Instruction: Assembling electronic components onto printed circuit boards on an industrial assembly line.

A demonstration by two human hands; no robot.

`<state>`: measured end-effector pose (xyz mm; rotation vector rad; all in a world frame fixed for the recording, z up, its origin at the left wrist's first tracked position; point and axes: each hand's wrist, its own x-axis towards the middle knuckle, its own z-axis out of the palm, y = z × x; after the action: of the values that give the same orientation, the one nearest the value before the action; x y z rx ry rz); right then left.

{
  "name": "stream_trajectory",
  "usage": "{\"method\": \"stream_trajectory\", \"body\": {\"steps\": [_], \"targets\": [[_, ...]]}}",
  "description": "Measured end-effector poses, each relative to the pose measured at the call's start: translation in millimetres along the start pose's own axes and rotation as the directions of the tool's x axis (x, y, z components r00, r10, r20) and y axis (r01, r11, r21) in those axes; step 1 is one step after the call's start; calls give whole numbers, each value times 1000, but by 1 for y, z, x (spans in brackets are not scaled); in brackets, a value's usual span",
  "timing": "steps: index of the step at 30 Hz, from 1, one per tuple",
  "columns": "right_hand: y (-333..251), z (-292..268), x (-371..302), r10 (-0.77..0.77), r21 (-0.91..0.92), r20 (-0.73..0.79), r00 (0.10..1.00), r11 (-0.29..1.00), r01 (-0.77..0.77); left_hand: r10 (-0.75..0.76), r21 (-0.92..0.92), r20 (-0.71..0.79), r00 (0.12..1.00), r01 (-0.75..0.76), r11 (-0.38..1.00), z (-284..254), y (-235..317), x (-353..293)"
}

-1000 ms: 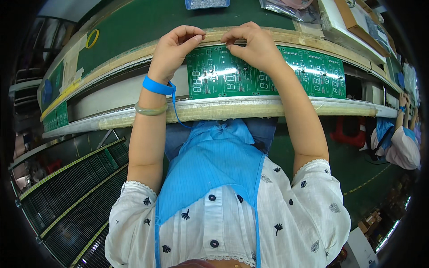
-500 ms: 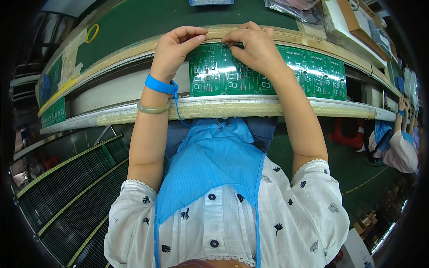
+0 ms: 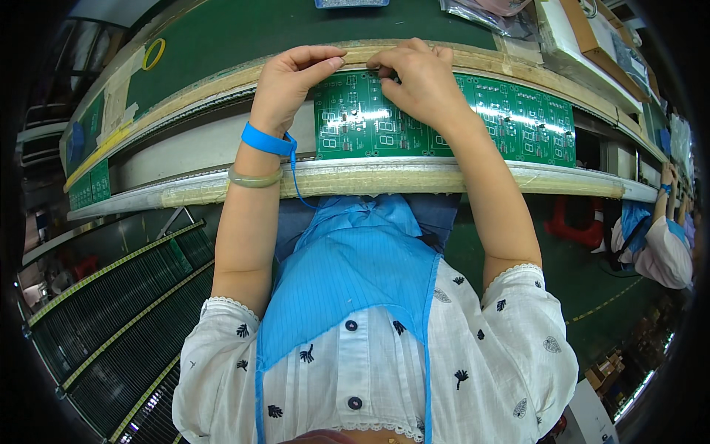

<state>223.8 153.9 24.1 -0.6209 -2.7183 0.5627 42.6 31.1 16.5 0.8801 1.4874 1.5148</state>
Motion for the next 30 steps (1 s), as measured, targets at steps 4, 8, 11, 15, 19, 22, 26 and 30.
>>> {"method": "stream_trajectory", "body": {"steps": [4,8,11,15,19,22,26,30], "targets": [[5,1,-2,11,7,-18,1000,1000,-10,-18,51,0,1000,18,999,1,2,1],[9,1,-4,46,64,-29,999,997,-44,-7,45,18,1000,7,999,3,1,3],[16,3,-5,50,111,-70,996,993,-42,-8,76,44,999,4,997,4,2,5],[23,5,-7,78,180,-97,992,982,-59,25,258,78,997,-44,965,11,3,9],[26,4,-8,118,251,-106,987,964,-89,206,559,134,969,-246,792,18,-2,14],[30,6,-9,114,272,-122,986,959,-78,350,706,236,906,-408,579,22,-6,16],[31,6,-10,115,291,-143,983,954,-70,376,787,293,879,-445,427,30,-4,15],[33,6,-9,116,303,-140,983,951,-69,390,798,328,860,-473,373,32,-7,15]]}}
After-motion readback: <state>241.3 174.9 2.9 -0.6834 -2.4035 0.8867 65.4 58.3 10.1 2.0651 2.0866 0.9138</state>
